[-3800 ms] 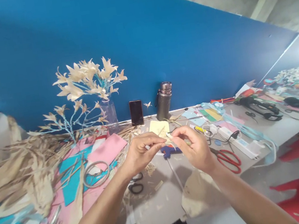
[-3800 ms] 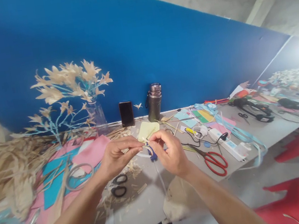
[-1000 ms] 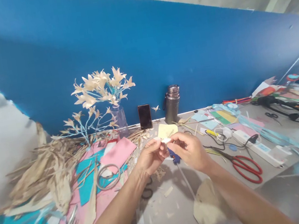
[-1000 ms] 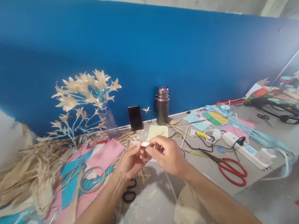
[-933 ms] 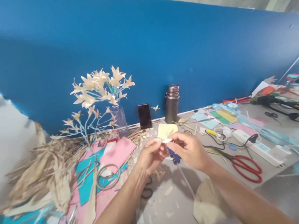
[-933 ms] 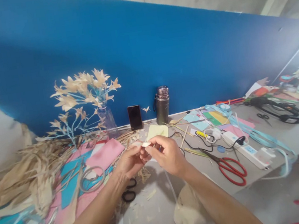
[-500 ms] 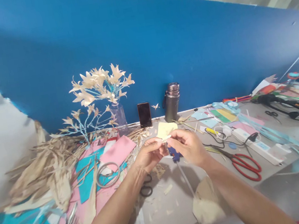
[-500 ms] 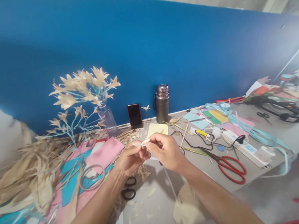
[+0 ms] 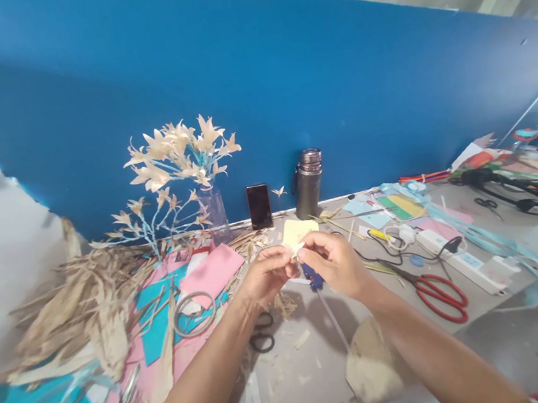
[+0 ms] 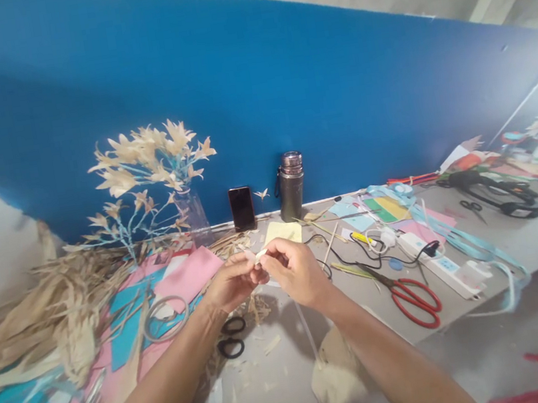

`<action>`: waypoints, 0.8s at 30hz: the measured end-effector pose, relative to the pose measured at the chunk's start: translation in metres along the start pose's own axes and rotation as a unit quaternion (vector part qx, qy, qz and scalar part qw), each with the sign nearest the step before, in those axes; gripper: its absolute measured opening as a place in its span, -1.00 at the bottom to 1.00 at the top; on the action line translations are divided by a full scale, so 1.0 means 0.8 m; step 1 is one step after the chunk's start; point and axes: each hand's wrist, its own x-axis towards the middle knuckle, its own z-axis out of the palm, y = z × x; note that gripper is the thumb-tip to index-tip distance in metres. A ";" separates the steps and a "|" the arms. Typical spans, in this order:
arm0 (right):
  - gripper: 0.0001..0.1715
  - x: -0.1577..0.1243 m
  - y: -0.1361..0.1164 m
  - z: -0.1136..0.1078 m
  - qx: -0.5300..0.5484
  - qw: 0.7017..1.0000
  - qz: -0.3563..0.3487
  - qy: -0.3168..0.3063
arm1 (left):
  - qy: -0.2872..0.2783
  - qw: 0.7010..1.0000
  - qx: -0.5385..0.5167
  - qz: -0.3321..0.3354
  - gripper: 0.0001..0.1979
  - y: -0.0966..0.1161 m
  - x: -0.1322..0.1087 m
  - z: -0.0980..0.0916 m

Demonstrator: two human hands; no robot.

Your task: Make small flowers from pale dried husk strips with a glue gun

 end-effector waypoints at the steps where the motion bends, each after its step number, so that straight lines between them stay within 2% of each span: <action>1: -0.84 0.000 0.000 0.000 -0.008 1.000 -0.006 0.000 | 0.000 1.000 0.002 0.000 -0.79 0.000 0.000 0.000; 7: -0.83 -0.004 0.001 -0.001 -0.019 1.000 -0.008 -0.004 | -0.004 1.000 0.018 -0.003 -0.76 0.001 0.000 0.000; 15: -0.81 -0.003 0.007 -0.004 -0.044 0.999 0.007 0.005 | 0.005 0.999 0.047 0.025 -0.74 -0.003 0.002 -0.003; 20: -0.80 -0.002 0.007 -0.003 -0.047 0.998 0.032 0.029 | 0.002 0.997 0.077 0.028 -0.69 -0.004 0.004 -0.006; 24: -0.79 0.002 0.011 -0.002 -0.041 0.997 0.037 0.049 | 0.021 0.996 0.082 0.020 -0.70 -0.005 0.006 -0.007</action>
